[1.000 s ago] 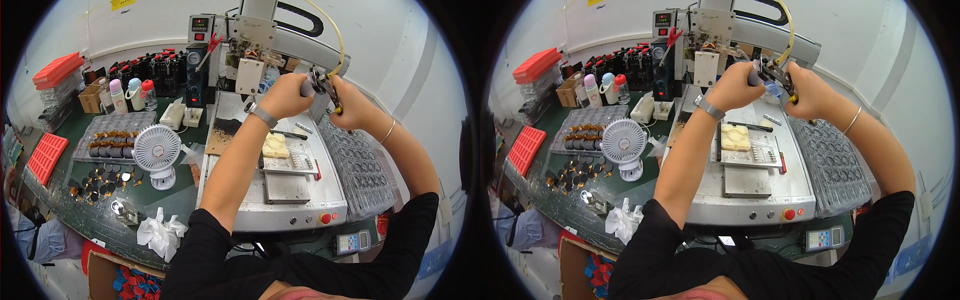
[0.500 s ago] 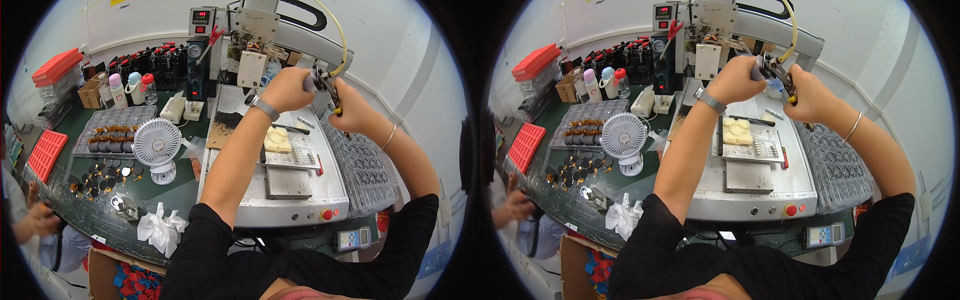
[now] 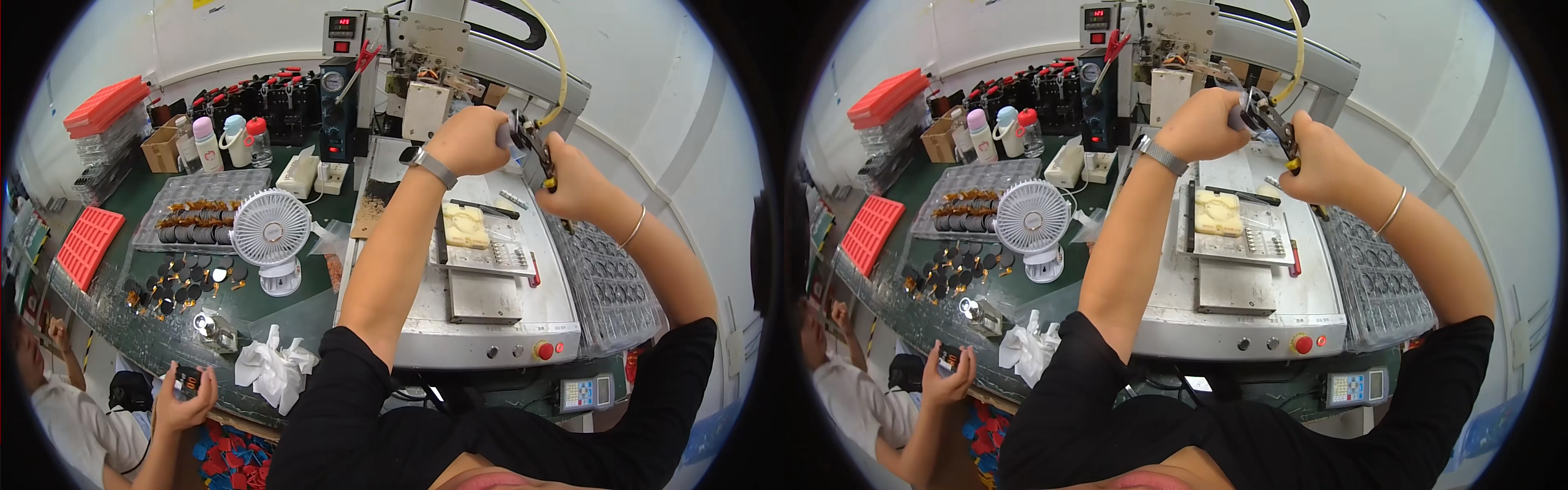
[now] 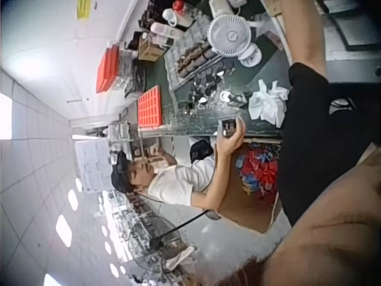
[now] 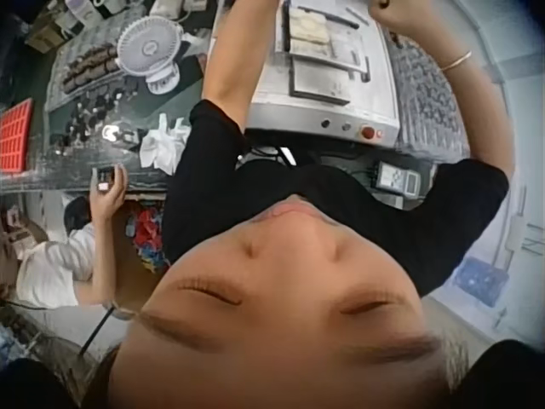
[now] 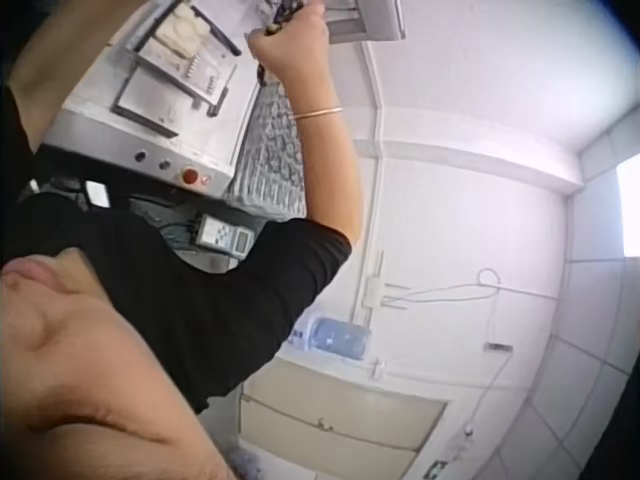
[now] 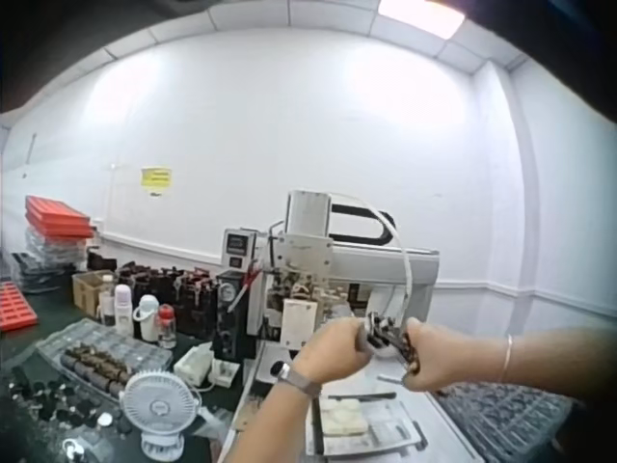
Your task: Preparing a dispensing cartridge with small components and installing it into an automated machine.
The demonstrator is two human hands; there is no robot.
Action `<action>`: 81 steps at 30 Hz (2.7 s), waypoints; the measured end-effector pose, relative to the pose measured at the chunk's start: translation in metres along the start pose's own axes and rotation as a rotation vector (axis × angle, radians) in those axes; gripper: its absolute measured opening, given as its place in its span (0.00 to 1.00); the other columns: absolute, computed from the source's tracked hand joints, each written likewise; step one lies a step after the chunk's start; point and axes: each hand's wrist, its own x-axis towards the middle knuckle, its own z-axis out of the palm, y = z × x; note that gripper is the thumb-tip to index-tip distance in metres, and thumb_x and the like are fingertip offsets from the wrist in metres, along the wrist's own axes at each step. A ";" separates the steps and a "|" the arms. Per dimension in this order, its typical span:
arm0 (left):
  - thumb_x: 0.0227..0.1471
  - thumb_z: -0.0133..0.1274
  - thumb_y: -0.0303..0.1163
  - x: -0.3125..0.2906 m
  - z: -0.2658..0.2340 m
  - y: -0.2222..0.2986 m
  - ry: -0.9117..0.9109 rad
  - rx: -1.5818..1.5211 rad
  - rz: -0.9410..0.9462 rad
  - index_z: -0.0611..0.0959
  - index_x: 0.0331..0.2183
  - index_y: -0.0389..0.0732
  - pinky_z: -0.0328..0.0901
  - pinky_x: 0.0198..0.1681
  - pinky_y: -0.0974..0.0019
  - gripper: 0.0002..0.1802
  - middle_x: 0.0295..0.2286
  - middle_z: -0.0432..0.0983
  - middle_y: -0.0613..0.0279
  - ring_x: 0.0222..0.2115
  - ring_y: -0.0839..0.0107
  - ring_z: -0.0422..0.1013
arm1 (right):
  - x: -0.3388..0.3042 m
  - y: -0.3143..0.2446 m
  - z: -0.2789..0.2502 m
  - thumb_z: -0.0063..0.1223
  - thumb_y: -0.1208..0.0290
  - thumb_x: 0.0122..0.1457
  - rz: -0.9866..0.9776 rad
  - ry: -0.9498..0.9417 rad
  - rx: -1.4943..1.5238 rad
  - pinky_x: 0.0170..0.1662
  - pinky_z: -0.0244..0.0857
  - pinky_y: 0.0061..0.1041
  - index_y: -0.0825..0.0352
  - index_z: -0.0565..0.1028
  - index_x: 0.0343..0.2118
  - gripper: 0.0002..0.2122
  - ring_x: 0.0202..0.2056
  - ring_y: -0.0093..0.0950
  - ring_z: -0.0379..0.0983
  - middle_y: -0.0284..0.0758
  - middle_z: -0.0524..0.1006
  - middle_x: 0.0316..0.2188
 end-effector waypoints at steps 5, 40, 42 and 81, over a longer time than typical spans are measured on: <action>0.34 0.53 0.28 -0.001 -0.004 -0.001 -0.120 0.036 0.072 0.78 0.20 0.37 0.66 0.29 0.58 0.05 0.20 0.75 0.51 0.24 0.53 0.72 | -0.002 0.003 0.001 0.55 0.74 0.37 0.009 -0.099 0.008 0.31 0.64 0.36 0.73 0.59 0.28 0.17 0.27 0.46 0.69 0.49 0.70 0.21; 0.35 0.52 0.28 0.003 0.016 0.009 0.054 0.196 -0.047 0.80 0.23 0.39 0.68 0.34 0.54 0.07 0.23 0.76 0.48 0.28 0.50 0.73 | 0.024 0.049 0.022 0.50 0.74 0.33 -0.278 0.095 0.117 0.29 0.58 0.34 0.74 0.60 0.38 0.23 0.25 0.46 0.59 0.46 0.63 0.21; 0.36 0.52 0.29 0.002 0.017 0.005 -0.004 0.248 0.017 0.80 0.23 0.39 0.69 0.34 0.54 0.07 0.23 0.76 0.48 0.28 0.51 0.73 | 0.021 0.049 0.016 0.50 0.74 0.33 -0.279 0.032 0.113 0.29 0.58 0.34 0.74 0.60 0.37 0.23 0.24 0.46 0.59 0.46 0.63 0.21; 0.35 0.56 0.28 0.004 0.017 0.003 -0.002 0.010 0.023 0.78 0.24 0.33 0.66 0.28 0.62 0.09 0.18 0.73 0.48 0.21 0.51 0.69 | 0.040 0.045 -0.010 0.56 0.71 0.32 -0.408 -0.090 -0.048 0.32 0.63 0.39 0.73 0.63 0.34 0.23 0.30 0.47 0.68 0.46 0.70 0.22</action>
